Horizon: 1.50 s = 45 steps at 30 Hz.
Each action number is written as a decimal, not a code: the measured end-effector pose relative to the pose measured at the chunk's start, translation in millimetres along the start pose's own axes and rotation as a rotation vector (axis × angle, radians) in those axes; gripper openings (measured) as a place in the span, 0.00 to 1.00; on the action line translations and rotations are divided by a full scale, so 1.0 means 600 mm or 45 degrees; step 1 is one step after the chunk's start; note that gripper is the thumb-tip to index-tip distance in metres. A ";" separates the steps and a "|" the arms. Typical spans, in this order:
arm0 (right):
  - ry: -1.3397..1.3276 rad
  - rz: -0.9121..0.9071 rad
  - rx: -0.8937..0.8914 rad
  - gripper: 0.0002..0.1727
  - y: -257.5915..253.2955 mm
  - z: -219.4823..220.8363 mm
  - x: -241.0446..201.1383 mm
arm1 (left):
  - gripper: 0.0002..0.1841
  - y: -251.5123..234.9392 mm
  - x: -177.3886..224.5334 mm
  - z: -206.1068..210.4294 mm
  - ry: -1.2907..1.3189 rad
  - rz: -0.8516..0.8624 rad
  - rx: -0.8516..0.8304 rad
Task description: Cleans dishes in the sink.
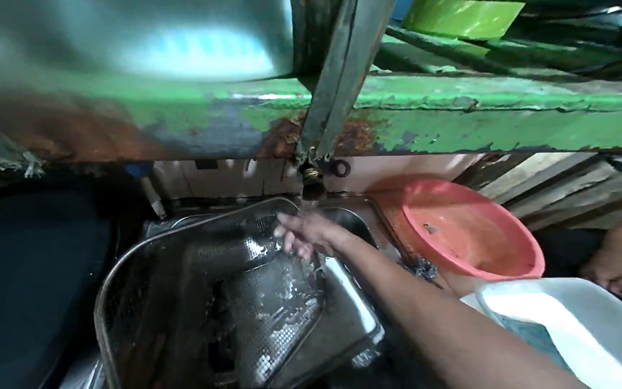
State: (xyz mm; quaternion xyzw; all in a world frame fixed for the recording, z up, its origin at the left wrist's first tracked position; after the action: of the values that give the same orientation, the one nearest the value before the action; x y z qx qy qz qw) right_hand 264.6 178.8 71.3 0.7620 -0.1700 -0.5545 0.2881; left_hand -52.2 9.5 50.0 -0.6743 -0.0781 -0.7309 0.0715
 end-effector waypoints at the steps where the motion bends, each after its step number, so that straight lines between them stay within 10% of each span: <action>1: 0.084 0.058 -0.059 0.27 0.001 -0.003 0.003 | 0.34 -0.003 -0.002 0.004 0.014 0.028 0.003; 10: -0.189 0.014 0.100 0.15 -0.001 -0.023 0.030 | 0.36 -0.025 -0.007 0.022 0.117 0.087 0.023; 18: -0.826 -0.071 0.086 0.21 -0.007 0.016 0.028 | 0.27 -0.065 -0.121 0.094 0.349 -0.381 -0.007; 23: -0.328 -0.002 -0.251 0.17 -0.004 0.037 0.042 | 0.24 -0.110 -0.151 0.165 0.459 -0.371 -0.114; 27: -0.742 -0.071 0.237 0.18 -0.020 0.003 0.047 | 0.26 -0.139 -0.138 0.181 0.448 -0.366 -0.091; 32: -0.547 -0.080 -0.164 0.19 -0.020 0.033 0.031 | 0.26 -0.139 -0.129 0.205 0.385 -0.407 -0.139; 37: -0.971 -0.171 0.205 0.20 -0.031 0.030 0.030 | 0.21 -0.142 -0.133 0.234 0.208 -0.350 -0.183; 41: -0.326 0.014 -0.335 0.22 -0.015 0.040 0.038 | 0.23 -0.161 -0.134 0.207 0.194 -0.232 -0.157; 45: -0.154 0.088 0.026 0.18 -0.030 0.011 0.057 | 0.24 -0.166 -0.098 0.158 0.109 -0.120 -0.066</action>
State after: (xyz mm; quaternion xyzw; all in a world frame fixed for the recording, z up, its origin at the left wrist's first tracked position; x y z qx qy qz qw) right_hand 268.5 171.3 33.2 0.7236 -0.2190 -0.5875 0.2886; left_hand 24.1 127.0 -2.8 -0.6395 -0.0878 -0.7634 0.0227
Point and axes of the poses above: each hand's wrist, its own y-axis away from the middle knuckle, its own z-axis out of the palm, x = y × z, the point moved 3 cm from there along -y, towards the middle knuckle, and after that the axes turned 2 degrees about z, right-handed, at the moved point
